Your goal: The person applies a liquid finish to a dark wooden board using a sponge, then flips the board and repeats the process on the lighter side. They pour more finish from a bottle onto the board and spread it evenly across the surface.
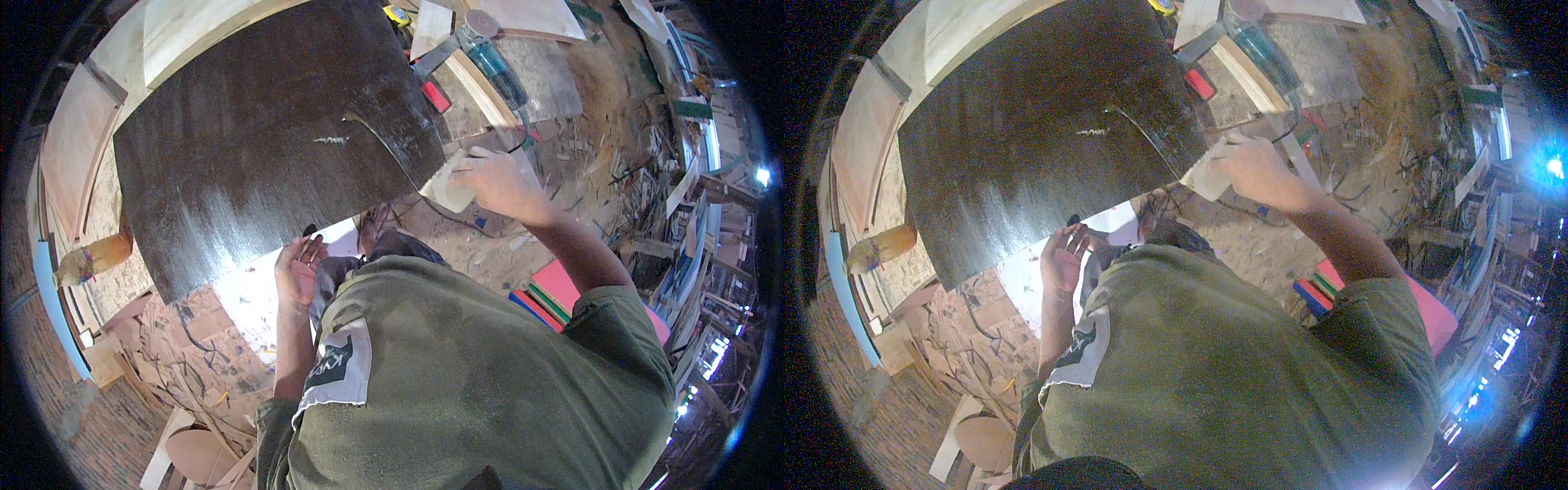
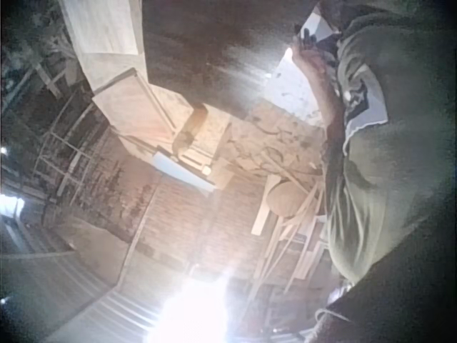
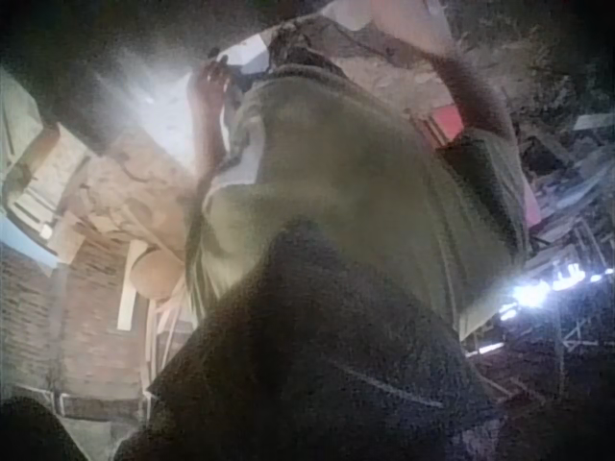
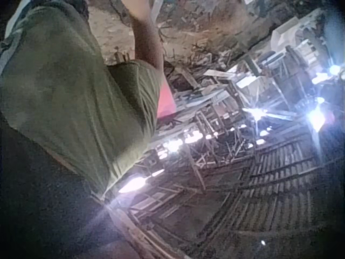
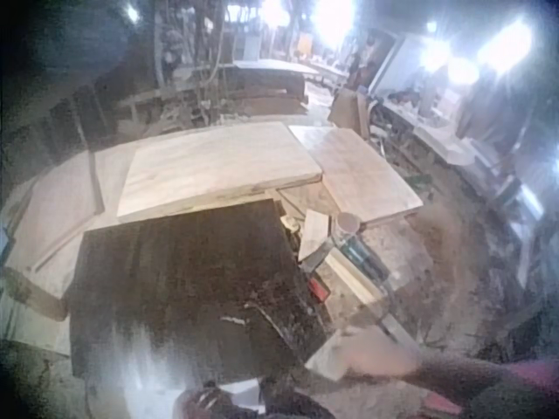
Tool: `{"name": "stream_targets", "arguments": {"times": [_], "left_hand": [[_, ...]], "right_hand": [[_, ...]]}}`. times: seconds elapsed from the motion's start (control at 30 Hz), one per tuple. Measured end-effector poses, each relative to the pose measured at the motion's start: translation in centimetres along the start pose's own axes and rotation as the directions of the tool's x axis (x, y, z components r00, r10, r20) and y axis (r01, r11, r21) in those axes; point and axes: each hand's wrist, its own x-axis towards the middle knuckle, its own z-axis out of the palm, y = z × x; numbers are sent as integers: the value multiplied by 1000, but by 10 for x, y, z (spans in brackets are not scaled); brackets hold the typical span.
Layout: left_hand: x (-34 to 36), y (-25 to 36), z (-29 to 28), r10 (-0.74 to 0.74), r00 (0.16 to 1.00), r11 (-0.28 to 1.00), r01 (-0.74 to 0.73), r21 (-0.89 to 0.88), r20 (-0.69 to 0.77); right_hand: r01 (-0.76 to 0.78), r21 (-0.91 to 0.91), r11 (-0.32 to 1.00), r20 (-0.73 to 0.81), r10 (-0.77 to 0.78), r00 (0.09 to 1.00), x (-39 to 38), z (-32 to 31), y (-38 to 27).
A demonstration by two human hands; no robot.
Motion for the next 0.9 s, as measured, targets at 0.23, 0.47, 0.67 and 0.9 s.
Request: {"name": "stream_targets", "arguments": {"times": [0.23,0.47,0.67,0.9], "left_hand": [[-9,3,-4,59,998,998,-59,4,-4],[-15,16,-21,194,978,980,-197,-31,-79],[-26,18,-17,268,952,963,-267,23,-146],[-26,18,-10,271,942,962,-274,13,-199]], "right_hand": [[35,279,960,-154,8,988,9,-36,-3],[-83,155,985,-455,145,879,129,-26,12],[-82,45,996,-364,93,927,152,-27,42],[-114,-33,993,-217,104,971,164,-45,58]]}}
